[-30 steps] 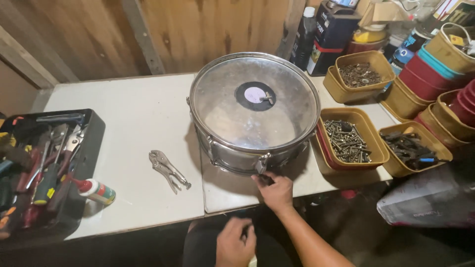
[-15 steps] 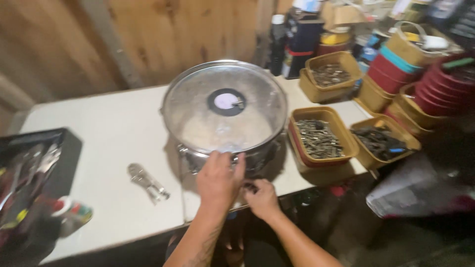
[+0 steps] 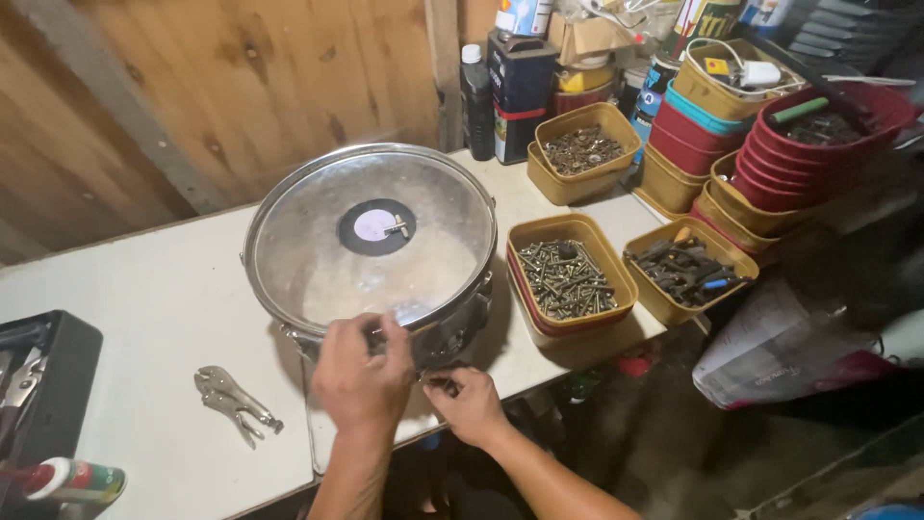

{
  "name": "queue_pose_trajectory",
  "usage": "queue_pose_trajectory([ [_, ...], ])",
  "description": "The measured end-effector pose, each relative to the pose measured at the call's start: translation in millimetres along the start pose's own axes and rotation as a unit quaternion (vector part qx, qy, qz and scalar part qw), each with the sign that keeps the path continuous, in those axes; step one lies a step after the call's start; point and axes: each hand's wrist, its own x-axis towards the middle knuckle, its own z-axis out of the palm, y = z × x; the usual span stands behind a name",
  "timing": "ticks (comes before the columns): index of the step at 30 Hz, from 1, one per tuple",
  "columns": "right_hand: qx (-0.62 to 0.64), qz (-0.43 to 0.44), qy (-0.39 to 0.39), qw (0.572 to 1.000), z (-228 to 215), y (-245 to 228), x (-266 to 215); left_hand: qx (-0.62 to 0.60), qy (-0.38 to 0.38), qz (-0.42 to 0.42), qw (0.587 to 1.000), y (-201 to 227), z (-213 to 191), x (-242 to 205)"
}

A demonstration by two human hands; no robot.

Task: The person assembles a metal drum by inserting and tightening screws into the rim using their hands. They pick screws from a container and secure them around the drum's edge, occasionally rotating the drum to access different sections.

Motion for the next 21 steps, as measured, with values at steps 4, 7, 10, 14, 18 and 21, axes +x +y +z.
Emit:
queue_pose_trajectory([
  [4,-0.022,0.079,-0.032,0.996,-6.1,-3.6,3.3,-0.077,0.059,-0.035,0.995,-7.8,-29.4,15.7],
  [7,0.025,0.07,-0.017,0.997,-0.4,10.4,9.1,0.018,0.045,-0.107,0.993,-59.2,-41.2,3.8],
  [10,-0.064,0.139,-0.003,0.988,-4.0,4.5,11.1,0.035,-0.117,-0.358,0.926,-103.5,-58.3,-4.6],
  [14,-0.039,0.104,0.034,0.993,2.0,18.9,11.8,0.108,-0.25,-0.49,0.828,-164.9,-58.7,-50.4],
  [18,0.064,0.074,0.061,0.993,13.8,44.2,15.7,0.103,-0.254,-0.517,0.811,-171.6,-72.0,-63.3],
  [21,0.14,0.124,0.082,0.979,2.8,31.2,14.5,0.07,-0.252,-0.568,0.781,-169.2,-77.7,-56.0],
])
